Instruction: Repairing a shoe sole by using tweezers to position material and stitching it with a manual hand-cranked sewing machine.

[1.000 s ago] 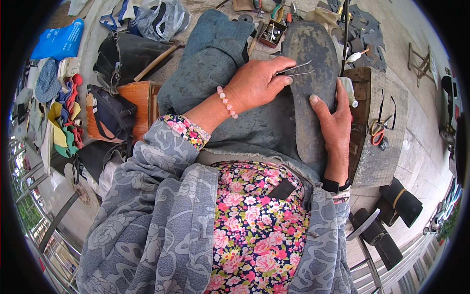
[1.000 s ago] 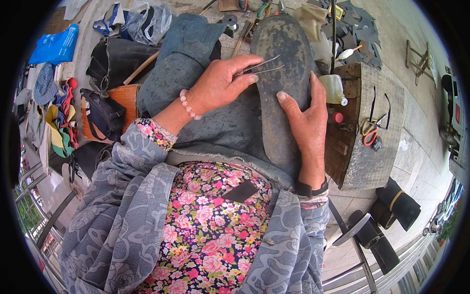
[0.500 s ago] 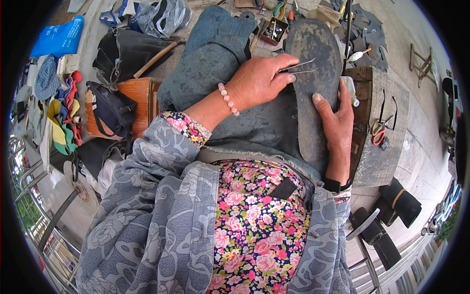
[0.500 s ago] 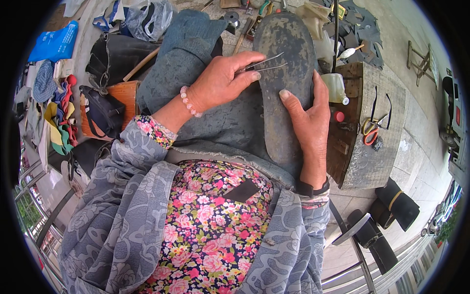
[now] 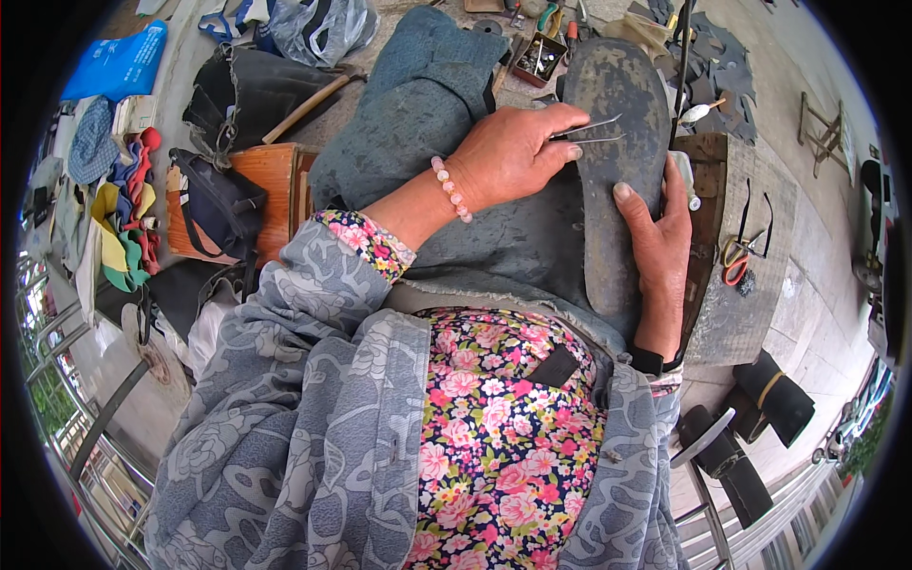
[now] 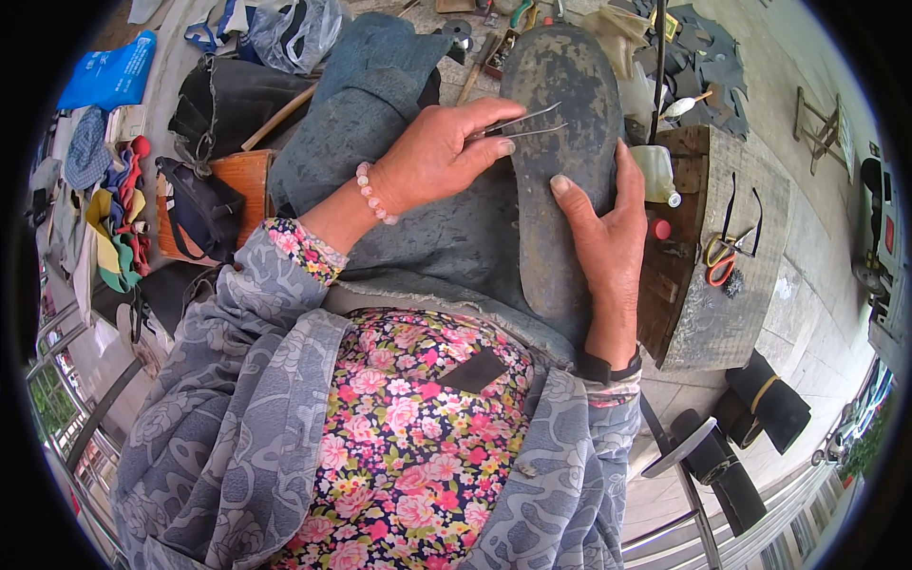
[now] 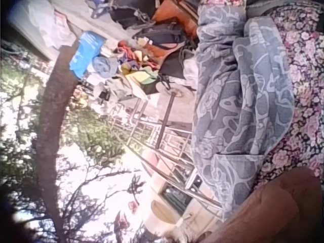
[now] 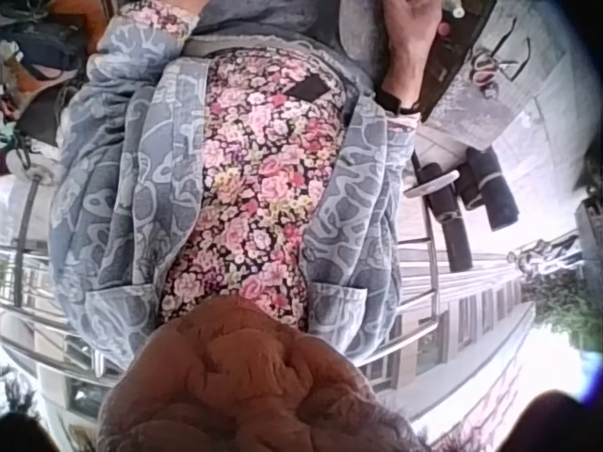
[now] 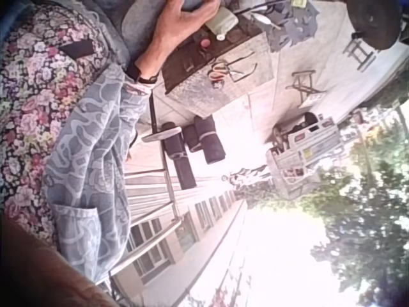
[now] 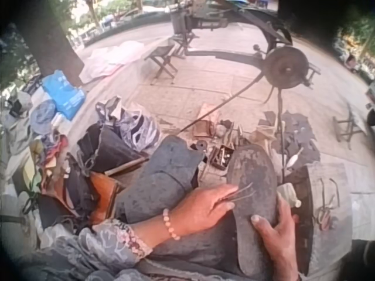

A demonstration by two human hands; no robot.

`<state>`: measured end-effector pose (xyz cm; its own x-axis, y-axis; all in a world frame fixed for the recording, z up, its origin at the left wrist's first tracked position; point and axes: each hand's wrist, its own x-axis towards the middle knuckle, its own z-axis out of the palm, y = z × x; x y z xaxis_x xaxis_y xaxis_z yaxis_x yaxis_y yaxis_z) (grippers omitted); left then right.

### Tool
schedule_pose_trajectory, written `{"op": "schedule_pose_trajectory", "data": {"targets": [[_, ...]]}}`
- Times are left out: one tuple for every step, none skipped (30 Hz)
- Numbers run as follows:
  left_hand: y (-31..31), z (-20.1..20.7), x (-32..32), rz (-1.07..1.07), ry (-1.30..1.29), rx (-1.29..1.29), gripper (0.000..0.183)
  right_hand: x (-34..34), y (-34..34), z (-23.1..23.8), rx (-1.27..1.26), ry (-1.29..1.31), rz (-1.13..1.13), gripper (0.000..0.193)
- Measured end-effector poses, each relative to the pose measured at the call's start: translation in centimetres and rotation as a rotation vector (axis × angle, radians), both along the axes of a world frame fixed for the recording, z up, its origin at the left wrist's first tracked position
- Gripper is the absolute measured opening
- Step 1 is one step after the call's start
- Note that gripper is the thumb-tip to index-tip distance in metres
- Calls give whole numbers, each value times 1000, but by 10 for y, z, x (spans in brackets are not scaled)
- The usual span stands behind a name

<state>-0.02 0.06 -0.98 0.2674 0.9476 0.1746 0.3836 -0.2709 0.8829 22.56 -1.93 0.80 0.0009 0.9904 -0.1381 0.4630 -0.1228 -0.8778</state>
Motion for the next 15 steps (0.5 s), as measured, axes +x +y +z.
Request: {"op": "schedule_pose_trajectory", "data": {"targets": [[0,0,0,-2,6,-7,38,0,0,0,-2,-16,1,81],[0,1,0,-2,6,-7,38,0,0,0,-2,-16,1,81],[0,3,0,-7,15,-27,38,0,0,-1,-1,-7,0,81],[-1,4,-1,-12,23,-48,38,0,-1,-2,1,2,-2,81],[-1,5,-1,-11,23,-48,38,0,-1,-1,0,2,-1,81],[-1,6,-1,-12,29,-60,38,0,-1,-1,3,-13,-2,81],[-1,6,-1,-12,35,-72,38,0,-1,0,6,-27,-3,80],[-1,5,-1,-11,35,-73,38,0,-1,0,5,-26,-2,80],[0,4,0,-11,27,-59,38,0,0,0,3,-12,-2,80],[0,2,0,-11,19,-45,38,0,0,0,1,1,-2,80],[0,3,1,-9,20,-43,38,0,0,1,3,2,-1,80],[0,5,1,7,18,-48,36,-1,0,2,3,5,1,80],[0,6,1,24,16,-54,34,-1,-1,3,4,8,2,80],[1,6,1,24,16,-55,34,-1,0,2,3,8,3,80],[1,7,1,23,27,-66,34,0,0,0,7,5,4,80]]}}
